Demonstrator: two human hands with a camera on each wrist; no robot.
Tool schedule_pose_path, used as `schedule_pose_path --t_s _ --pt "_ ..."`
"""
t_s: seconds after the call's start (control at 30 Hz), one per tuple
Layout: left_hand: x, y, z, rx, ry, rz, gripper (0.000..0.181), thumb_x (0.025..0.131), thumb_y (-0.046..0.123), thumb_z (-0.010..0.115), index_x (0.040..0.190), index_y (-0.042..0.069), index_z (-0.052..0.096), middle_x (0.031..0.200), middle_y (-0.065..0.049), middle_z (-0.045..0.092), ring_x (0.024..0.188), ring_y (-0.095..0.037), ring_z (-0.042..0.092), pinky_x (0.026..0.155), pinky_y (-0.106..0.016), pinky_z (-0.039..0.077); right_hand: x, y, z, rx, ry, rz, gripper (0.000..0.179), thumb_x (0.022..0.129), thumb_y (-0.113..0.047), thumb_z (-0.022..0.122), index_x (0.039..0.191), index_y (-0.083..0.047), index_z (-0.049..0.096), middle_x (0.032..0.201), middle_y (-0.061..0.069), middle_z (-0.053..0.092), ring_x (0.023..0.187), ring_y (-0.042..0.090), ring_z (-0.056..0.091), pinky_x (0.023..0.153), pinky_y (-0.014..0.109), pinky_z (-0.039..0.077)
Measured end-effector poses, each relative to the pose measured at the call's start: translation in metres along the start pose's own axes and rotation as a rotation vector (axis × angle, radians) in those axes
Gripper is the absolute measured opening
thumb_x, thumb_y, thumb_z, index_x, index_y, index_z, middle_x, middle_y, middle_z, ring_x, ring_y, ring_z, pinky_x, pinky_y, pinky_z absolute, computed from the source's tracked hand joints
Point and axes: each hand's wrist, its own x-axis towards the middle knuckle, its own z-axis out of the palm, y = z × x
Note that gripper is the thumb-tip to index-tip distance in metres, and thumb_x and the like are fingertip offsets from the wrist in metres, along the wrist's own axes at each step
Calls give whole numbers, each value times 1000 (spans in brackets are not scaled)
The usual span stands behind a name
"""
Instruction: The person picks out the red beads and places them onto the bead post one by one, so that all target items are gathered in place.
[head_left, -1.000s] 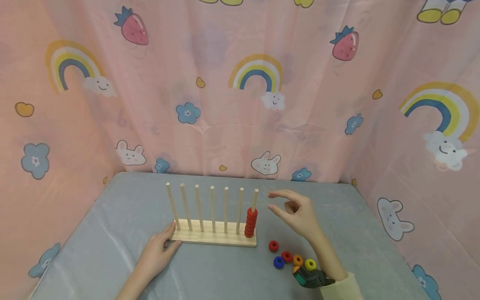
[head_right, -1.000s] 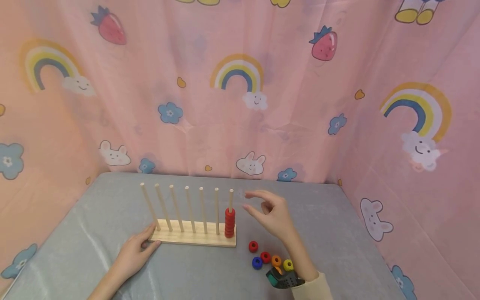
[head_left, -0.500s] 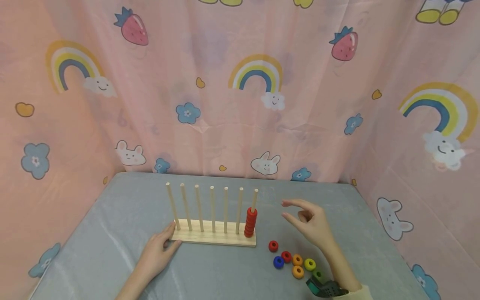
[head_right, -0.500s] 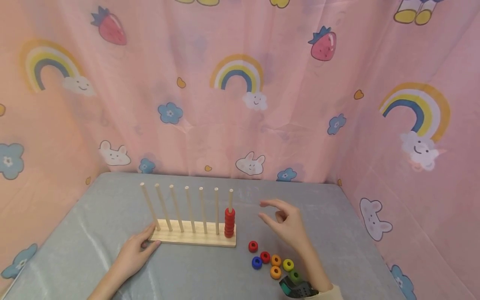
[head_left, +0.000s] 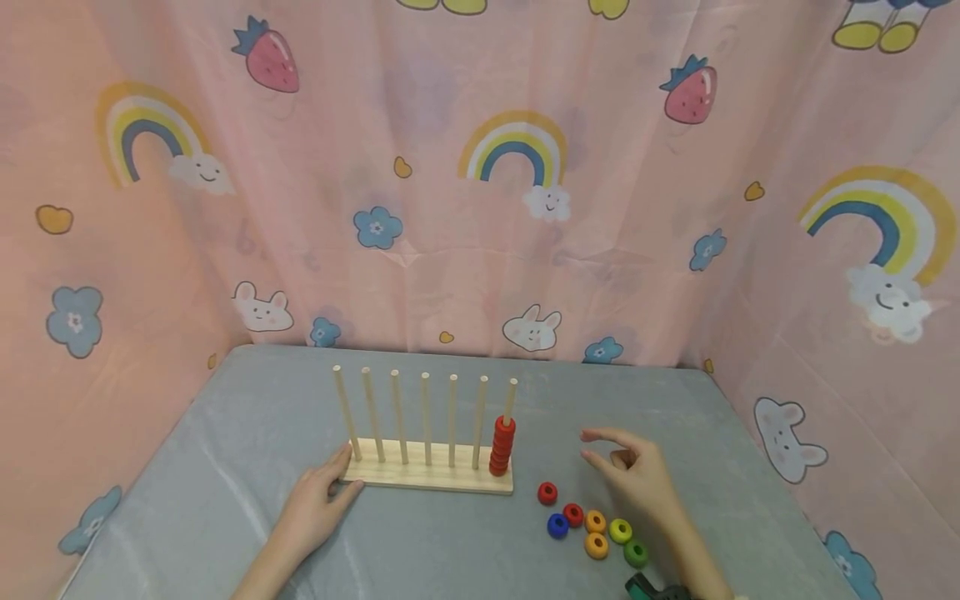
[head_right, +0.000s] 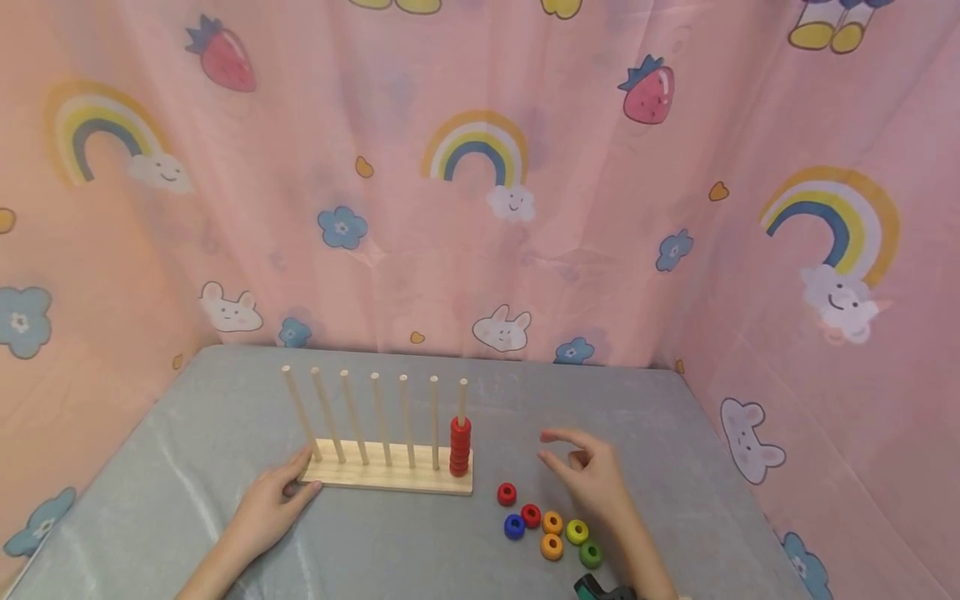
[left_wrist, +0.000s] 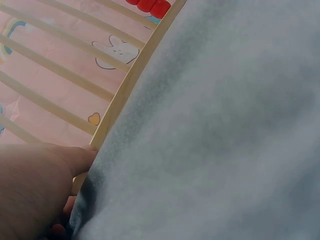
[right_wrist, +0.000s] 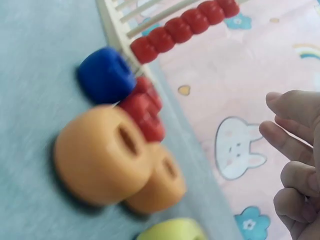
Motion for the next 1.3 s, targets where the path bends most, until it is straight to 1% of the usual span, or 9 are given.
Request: schedule_pose_path --t_s 0.17,0.2,0.27,0.33,0.37,0.6,0.83,1.13,1.3 --pt "0 0 1 4 10 4 66 99 22 77 154 -2 50 156 -23 51 75 -15 42 72 -32 39 -3 12 3 -6 -8 72 30 96 -18 82 123 -5 77 91 17 77 42 2 26 39 25 29" --pt "0 0 1 5 12 4 66 99 21 77 154 -3 50 156 -23 51 76 -15 42 72 -33 40 -3 14 3 -13 -9 76 30 96 -18 82 123 -5 77 92 16 77 43 2 26 39 24 29" --pt "0 0 2 7 17 9 66 98 21 78 153 -3 51 155 -23 52 77 -15 44 74 -34 41 -3 18 5 -20 -18 92 32 96 -19 82 124 -6 77 105 15 78 43 2 27 40 24 29" --pt "0 0 2 5 16 12 66 98 21 78 153 -3 51 155 -23 52 77 -15 44 75 -35 42 -3 22 7 -24 -26 110 33 96 -21 82 125 -6 77 106 14 78 43 3 28 40 23 29" --pt "0 0 2 1 15 11 66 98 21 78 153 -3 51 155 -23 53 77 -15 43 74 -34 41 -3 24 7 -23 -27 110 33 96 -20 82 125 -6 77 111 12 78 43 3 29 40 23 29" --pt "0 0 2 -11 2 -5 66 99 23 77 155 -1 50 151 -22 58 72 -15 39 68 -29 35 -3 38 9 26 -9 52 31 96 -11 80 125 0 76 111 16 78 43 0 28 38 24 30" --pt "0 2 1 -11 -15 -21 67 100 24 76 156 -1 49 157 -21 52 73 -16 39 67 -29 36 -5 45 11 43 -33 106 34 96 -15 81 126 0 75 111 15 79 44 1 30 39 24 32" --pt "-1 4 -1 2 -19 2 67 100 25 76 155 -3 49 157 -24 50 82 -16 47 77 -37 44 -6 47 15 68 -95 107 33 95 -14 81 125 -3 76 112 15 79 44 2 30 41 23 34" --pt "-1 3 -1 7 -6 4 66 100 24 76 154 -3 50 156 -24 51 92 -20 57 84 -46 50 -5 48 17 58 -143 113 33 95 -15 82 125 -2 76 113 14 79 44 2 30 42 24 35"
